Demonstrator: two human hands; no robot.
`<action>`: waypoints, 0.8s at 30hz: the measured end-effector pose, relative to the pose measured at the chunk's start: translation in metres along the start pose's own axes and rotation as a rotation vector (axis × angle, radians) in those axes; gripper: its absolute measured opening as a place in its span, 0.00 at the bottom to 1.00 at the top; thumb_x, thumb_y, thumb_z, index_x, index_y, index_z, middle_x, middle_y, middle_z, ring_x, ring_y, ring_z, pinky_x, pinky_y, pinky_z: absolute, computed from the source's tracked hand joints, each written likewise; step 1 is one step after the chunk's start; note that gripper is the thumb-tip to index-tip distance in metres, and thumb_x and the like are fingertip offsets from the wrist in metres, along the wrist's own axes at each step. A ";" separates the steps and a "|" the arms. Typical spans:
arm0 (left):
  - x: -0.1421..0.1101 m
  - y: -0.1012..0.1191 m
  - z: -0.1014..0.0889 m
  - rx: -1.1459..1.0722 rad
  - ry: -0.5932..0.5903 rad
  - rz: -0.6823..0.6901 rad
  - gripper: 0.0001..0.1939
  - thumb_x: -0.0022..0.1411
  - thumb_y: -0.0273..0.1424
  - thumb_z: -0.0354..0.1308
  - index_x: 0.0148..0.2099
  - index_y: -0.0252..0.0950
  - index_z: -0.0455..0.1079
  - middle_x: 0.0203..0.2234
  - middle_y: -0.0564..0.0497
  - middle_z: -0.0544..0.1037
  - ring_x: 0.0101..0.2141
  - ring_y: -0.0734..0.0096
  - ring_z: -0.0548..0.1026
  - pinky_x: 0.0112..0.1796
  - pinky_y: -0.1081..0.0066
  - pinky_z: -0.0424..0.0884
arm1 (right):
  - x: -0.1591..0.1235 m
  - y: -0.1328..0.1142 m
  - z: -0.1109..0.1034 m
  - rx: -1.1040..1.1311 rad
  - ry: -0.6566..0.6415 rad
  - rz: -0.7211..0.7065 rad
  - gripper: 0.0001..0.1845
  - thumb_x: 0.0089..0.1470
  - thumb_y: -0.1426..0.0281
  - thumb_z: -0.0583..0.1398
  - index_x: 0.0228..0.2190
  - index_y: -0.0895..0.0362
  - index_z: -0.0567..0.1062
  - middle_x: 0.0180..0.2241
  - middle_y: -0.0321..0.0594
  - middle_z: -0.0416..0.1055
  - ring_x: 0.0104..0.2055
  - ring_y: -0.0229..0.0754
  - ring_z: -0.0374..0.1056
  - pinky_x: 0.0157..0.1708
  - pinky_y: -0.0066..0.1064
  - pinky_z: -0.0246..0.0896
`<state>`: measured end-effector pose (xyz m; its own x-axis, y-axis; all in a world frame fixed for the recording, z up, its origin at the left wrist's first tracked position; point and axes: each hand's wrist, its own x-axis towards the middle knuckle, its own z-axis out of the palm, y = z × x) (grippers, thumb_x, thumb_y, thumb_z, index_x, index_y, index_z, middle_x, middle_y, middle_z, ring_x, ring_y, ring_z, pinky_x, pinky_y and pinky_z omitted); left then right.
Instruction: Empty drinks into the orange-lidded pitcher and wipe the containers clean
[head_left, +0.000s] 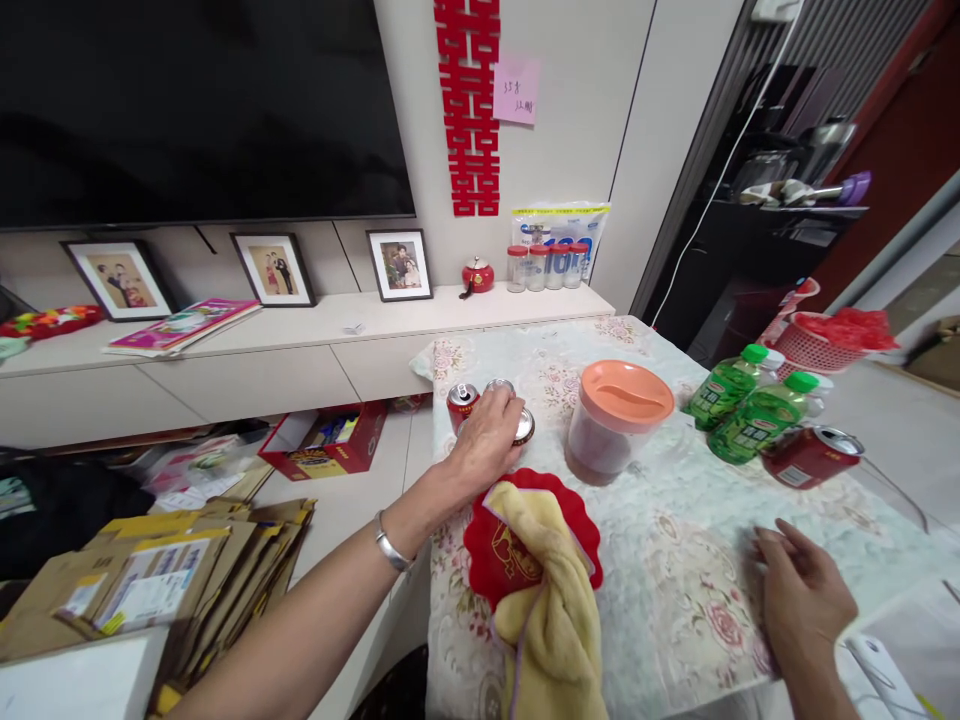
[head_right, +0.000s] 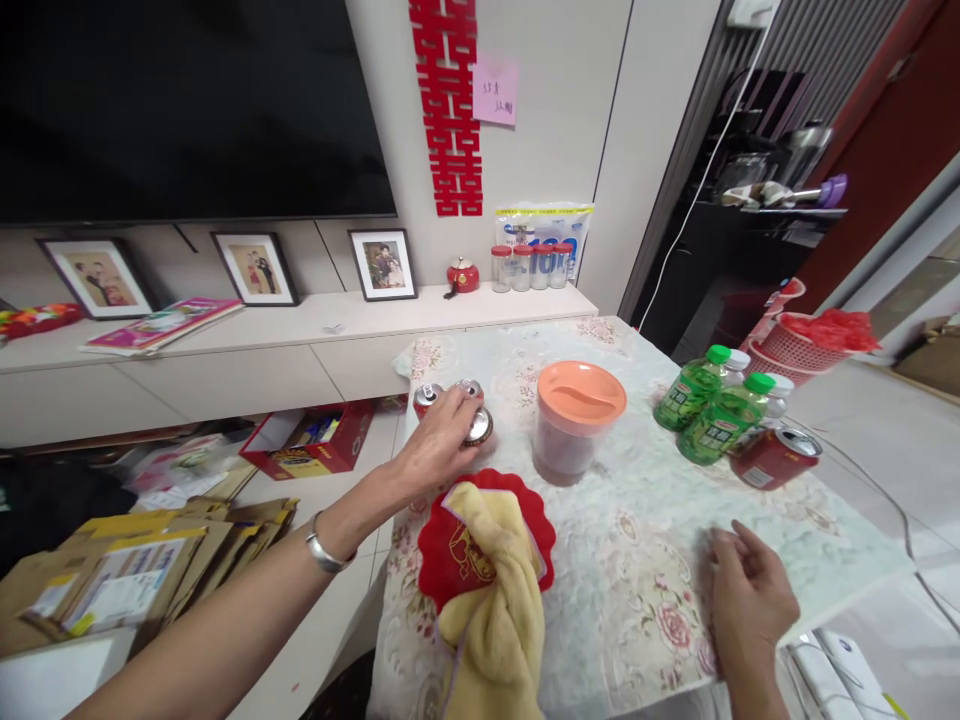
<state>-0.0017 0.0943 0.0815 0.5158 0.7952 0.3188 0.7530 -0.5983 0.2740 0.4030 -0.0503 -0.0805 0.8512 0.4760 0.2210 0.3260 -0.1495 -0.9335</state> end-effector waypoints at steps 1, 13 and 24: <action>-0.002 0.002 -0.005 -0.010 0.032 -0.015 0.25 0.58 0.19 0.64 0.58 0.32 0.67 0.53 0.39 0.70 0.54 0.48 0.73 0.55 0.49 0.76 | -0.017 -0.004 -0.001 0.002 -0.042 -0.001 0.37 0.51 0.47 0.66 0.53 0.60 0.80 0.32 0.42 0.77 0.28 0.46 0.71 0.27 0.39 0.69; -0.066 0.033 -0.022 -0.201 0.448 -0.155 0.31 0.60 0.26 0.65 0.65 0.34 0.66 0.53 0.42 0.67 0.54 0.54 0.75 0.55 0.55 0.79 | -0.190 -0.125 0.040 -0.367 -0.664 -0.841 0.27 0.62 0.62 0.63 0.61 0.52 0.72 0.49 0.49 0.80 0.44 0.61 0.75 0.36 0.53 0.74; -0.097 0.033 -0.001 -0.271 0.448 -0.234 0.28 0.65 0.30 0.61 0.66 0.40 0.65 0.52 0.42 0.74 0.54 0.53 0.77 0.55 0.52 0.78 | -0.171 -0.151 0.007 -0.090 -0.389 -0.393 0.21 0.69 0.52 0.58 0.52 0.50 0.81 0.48 0.43 0.83 0.44 0.53 0.81 0.38 0.39 0.77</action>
<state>-0.0270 -0.0030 0.0604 0.0799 0.8255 0.5588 0.6645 -0.4620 0.5874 0.2054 -0.1028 0.0202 0.4498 0.7930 0.4110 0.6365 0.0382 -0.7704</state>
